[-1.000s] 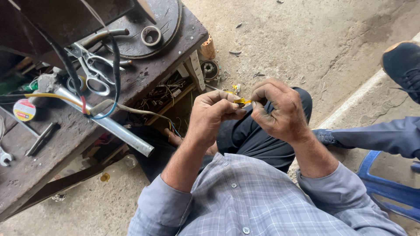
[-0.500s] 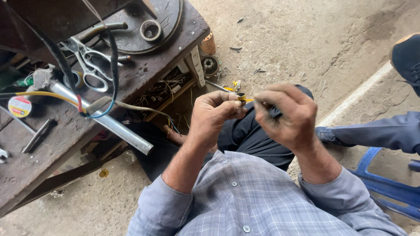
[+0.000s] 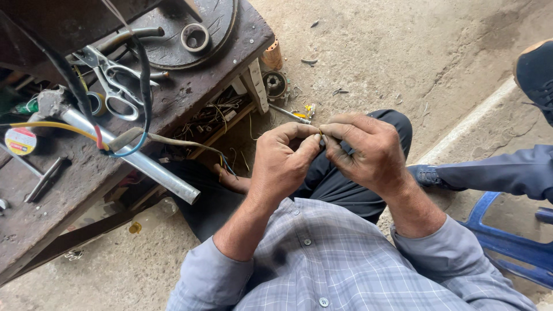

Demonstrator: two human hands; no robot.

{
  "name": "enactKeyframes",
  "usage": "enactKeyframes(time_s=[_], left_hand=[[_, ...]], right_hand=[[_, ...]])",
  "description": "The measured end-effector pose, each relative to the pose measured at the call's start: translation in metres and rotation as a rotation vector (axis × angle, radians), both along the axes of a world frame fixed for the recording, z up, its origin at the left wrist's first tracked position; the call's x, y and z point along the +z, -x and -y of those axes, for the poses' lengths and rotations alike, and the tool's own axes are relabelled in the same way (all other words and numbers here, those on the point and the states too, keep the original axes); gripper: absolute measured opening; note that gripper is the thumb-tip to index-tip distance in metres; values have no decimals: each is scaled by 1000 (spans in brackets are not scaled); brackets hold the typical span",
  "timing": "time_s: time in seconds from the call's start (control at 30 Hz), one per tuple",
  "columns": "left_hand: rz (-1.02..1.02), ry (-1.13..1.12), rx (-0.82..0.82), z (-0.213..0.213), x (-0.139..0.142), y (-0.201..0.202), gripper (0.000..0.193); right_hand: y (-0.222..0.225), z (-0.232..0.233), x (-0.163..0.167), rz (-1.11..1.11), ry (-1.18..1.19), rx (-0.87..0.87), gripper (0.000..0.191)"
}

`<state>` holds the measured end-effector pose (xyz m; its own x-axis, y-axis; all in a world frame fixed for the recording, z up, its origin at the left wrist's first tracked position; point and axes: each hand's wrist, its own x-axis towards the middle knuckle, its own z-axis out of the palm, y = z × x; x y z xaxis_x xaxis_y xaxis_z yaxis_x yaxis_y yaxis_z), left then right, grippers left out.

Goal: The person sits on the ground and wraps black electrical tape around a bundle of wires connected to a small motor component, tearing tape pieces by hand and pressing them around the wiring. They continue taping different sections of the wire harness throughout the clip.

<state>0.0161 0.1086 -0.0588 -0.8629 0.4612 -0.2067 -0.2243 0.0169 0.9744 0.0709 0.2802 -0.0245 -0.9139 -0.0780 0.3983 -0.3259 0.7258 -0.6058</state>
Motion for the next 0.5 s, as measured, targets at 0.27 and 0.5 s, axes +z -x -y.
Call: enactKeyframes(time_s=[0.27,0.5], left_hand=[[-94,162,1,-2,8,-3,17],[0,79,-28,-2,0,-2,18]], right_hand=[[-1,0,-1,-42,-112,8,19],[-3,0,-4,-3,10,-14,15]])
